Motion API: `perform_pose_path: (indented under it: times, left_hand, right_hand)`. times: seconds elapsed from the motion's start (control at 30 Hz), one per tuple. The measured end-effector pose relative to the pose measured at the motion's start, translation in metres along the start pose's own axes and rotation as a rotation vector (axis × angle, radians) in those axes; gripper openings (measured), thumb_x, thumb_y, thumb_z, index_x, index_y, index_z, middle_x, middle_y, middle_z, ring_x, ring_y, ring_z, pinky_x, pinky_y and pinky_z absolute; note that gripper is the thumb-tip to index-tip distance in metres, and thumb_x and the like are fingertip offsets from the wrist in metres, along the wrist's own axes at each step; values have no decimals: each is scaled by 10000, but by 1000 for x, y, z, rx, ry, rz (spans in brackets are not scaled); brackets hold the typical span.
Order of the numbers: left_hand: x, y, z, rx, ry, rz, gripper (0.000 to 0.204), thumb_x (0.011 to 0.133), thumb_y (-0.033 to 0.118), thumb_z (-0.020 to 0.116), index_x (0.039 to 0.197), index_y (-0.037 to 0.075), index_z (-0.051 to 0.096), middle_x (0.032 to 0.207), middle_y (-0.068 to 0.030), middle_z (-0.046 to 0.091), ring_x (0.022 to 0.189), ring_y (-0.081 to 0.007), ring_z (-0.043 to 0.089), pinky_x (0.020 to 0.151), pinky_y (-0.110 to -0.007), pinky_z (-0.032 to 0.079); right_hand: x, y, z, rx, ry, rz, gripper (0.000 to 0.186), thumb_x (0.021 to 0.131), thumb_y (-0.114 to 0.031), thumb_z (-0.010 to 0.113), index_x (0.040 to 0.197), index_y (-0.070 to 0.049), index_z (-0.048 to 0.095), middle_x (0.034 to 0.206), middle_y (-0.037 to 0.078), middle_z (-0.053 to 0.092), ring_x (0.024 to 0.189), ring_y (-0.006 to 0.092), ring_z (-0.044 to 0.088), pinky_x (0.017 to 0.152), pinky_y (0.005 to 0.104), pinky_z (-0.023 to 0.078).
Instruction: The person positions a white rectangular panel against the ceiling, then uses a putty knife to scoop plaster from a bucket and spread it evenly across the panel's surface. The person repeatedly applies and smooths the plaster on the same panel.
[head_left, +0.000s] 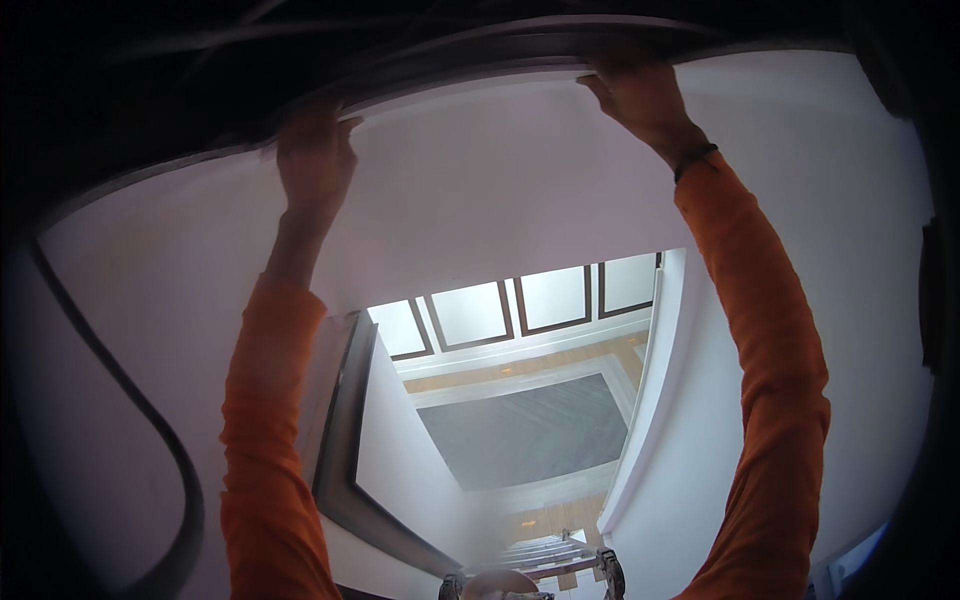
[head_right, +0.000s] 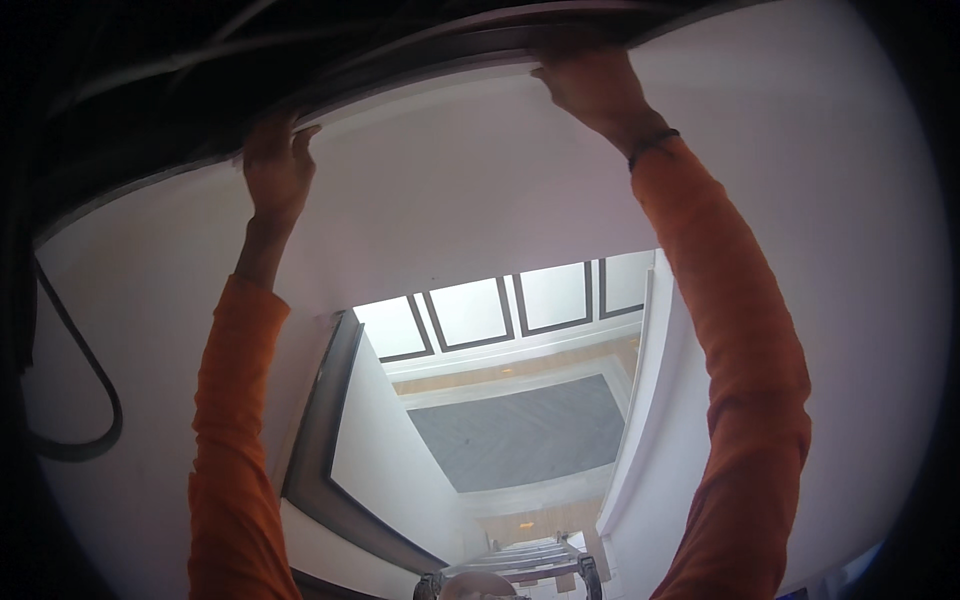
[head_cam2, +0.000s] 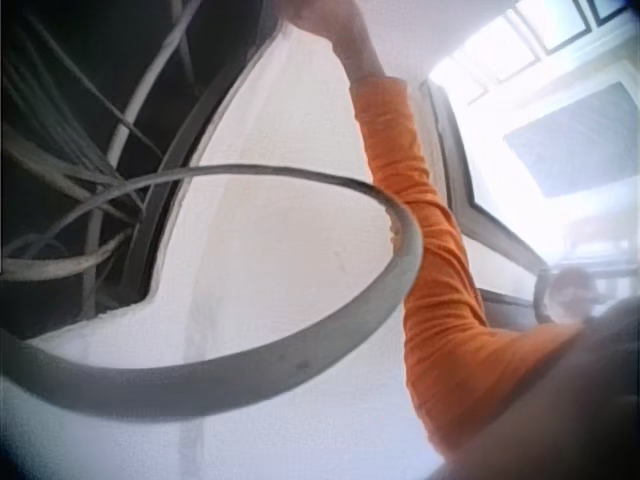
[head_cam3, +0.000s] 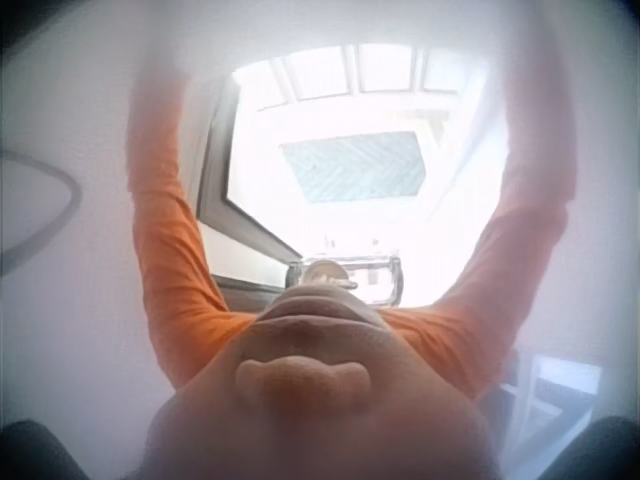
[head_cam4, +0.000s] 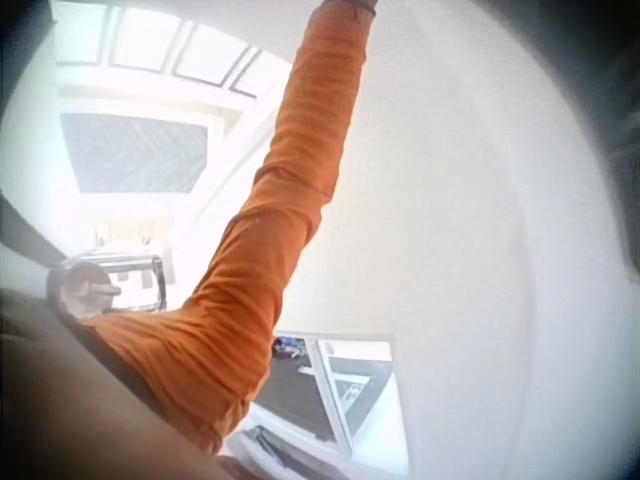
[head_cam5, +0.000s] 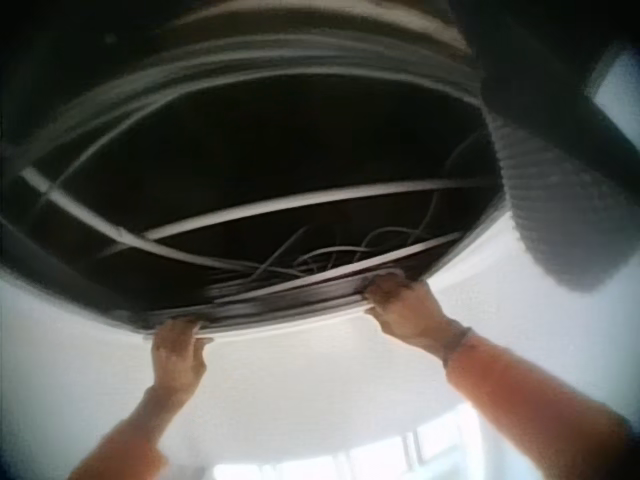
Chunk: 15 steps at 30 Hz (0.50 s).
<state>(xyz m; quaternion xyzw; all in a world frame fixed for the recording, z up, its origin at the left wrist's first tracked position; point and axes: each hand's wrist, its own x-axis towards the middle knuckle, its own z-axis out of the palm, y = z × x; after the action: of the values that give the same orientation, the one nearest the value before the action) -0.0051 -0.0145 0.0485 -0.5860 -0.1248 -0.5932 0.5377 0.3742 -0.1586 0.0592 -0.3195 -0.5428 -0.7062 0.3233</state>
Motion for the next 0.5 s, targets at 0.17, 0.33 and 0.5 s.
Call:
perform_pose_path:
  times: [0.17,0.33,0.5]
  left_hand:
    - [0,1,-1,-2,20,21,353,825,94,814,1151,56,685,1111,-105,720,1022,-311,681,901,-425,536]
    - [-1,2,-2,-49,1,1,344,835,86,803,1154,46,681,1114,-120,718,1044,-321,678,916,-428,538]
    - [-4,-2,1,-50,1,0,343,846,88,799,1163,46,677,1116,-139,712,1045,-336,675,916,-438,538]
  right_hand:
    - [1,-6,-2,79,-81,101,210,787,-171,815,944,-78,712,936,116,717,931,319,695,818,436,560]
    - [-1,-5,1,29,-83,74,186,790,-161,805,927,-80,708,923,105,715,907,311,698,778,429,572]
    - [-2,-6,0,17,-95,71,172,799,-153,791,933,-82,712,929,106,716,913,316,701,764,435,581]
